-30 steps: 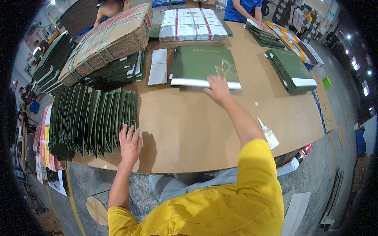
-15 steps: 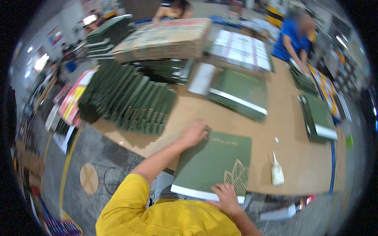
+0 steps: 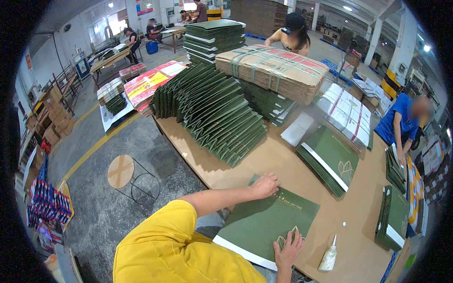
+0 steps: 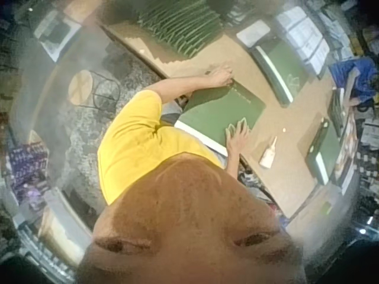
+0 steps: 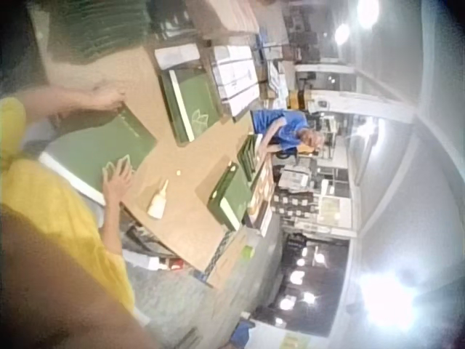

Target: Applying glue and folding paper product components at a workbench.

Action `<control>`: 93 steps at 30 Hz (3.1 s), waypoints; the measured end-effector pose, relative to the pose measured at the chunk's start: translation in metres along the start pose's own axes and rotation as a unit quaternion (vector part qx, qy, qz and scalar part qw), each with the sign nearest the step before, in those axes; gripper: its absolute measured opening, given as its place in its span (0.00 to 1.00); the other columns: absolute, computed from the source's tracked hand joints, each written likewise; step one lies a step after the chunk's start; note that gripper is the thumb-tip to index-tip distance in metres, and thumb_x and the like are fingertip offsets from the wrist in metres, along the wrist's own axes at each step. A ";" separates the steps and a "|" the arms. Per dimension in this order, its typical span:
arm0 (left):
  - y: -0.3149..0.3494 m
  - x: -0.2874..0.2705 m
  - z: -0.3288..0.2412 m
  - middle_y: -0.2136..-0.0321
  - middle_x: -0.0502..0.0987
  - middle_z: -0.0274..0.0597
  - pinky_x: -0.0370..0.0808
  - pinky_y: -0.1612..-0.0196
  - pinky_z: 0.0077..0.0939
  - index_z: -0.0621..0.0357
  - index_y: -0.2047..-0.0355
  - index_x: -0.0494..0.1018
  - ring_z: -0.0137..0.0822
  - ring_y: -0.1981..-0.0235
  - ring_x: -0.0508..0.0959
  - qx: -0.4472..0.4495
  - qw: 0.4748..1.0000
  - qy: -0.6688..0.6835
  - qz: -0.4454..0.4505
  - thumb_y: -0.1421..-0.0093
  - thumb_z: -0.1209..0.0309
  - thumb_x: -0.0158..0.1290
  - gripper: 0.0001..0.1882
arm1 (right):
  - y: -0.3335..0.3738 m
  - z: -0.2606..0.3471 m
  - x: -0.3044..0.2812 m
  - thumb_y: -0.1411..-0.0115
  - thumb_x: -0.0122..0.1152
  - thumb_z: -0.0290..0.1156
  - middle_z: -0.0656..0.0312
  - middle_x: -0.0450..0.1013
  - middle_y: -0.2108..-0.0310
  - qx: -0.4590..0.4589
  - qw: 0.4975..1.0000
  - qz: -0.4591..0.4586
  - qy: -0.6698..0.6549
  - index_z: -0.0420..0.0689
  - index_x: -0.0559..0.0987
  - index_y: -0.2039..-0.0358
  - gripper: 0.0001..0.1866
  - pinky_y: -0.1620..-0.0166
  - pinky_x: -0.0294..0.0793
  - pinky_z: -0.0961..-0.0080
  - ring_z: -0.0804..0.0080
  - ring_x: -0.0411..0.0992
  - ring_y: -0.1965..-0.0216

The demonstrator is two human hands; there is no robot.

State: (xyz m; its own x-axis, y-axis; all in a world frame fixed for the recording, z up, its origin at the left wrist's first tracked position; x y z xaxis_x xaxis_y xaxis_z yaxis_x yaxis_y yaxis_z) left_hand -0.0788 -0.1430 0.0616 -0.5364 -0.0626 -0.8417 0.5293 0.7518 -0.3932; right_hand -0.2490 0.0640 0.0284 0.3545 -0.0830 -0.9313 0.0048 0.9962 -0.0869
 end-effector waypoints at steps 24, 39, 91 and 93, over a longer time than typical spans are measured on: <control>-0.007 0.053 0.112 0.83 0.69 0.28 0.70 0.77 0.18 0.49 0.76 0.72 0.22 0.82 0.70 -0.263 0.665 0.695 -0.073 0.47 0.60 0.60 0.11 | -0.042 0.072 -0.057 0.52 0.65 0.44 0.40 0.44 0.36 0.126 0.990 -0.025 0.051 0.36 0.52 0.37 0.48 0.38 0.50 0.52 0.40 0.46 0.37; 0.087 0.019 -0.010 0.36 0.45 0.64 0.42 0.36 0.57 0.62 0.38 0.53 0.61 0.34 0.40 -0.101 0.992 -0.051 0.062 0.42 0.48 0.47 0.40 | -0.062 0.039 -0.045 0.52 0.64 0.47 0.42 0.50 0.38 0.136 0.985 -0.004 0.107 0.41 0.55 0.38 0.46 0.44 0.56 0.47 0.43 0.50 0.38; 0.052 -0.026 0.055 0.47 0.65 0.62 0.60 0.44 0.47 0.67 0.48 0.66 0.56 0.46 0.64 -0.164 0.984 -0.050 -0.049 0.41 0.54 0.49 0.30 | -0.137 -0.053 -0.020 0.43 0.51 0.56 0.41 0.54 0.39 0.280 0.957 -0.016 -0.070 0.32 0.58 0.42 0.42 0.39 0.56 0.54 0.46 0.53 0.38; 0.051 -0.015 0.080 0.64 0.75 0.59 0.68 0.56 0.39 0.71 0.59 0.71 0.52 0.62 0.74 -0.296 0.946 0.107 0.075 0.38 0.57 0.46 0.23 | -0.121 -0.053 -0.036 0.43 0.50 0.56 0.41 0.58 0.42 0.294 0.951 -0.001 -0.095 0.32 0.63 0.45 0.39 0.40 0.58 0.55 0.46 0.56 0.40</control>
State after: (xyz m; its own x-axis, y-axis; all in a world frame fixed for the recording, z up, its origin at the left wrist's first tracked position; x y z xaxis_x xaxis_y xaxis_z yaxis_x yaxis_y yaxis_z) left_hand 0.0088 -0.1559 0.0240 -0.6382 0.1602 -0.7530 0.1821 0.9818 0.0544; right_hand -0.3124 -0.0554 0.0539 0.5159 -0.1332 -0.8462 0.5074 0.8434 0.1766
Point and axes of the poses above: each hand's wrist, its own y-axis away from the middle knuckle, its own x-axis out of the palm, z = x × y, the point moved 8 cm from there along -y, towards the middle knuckle
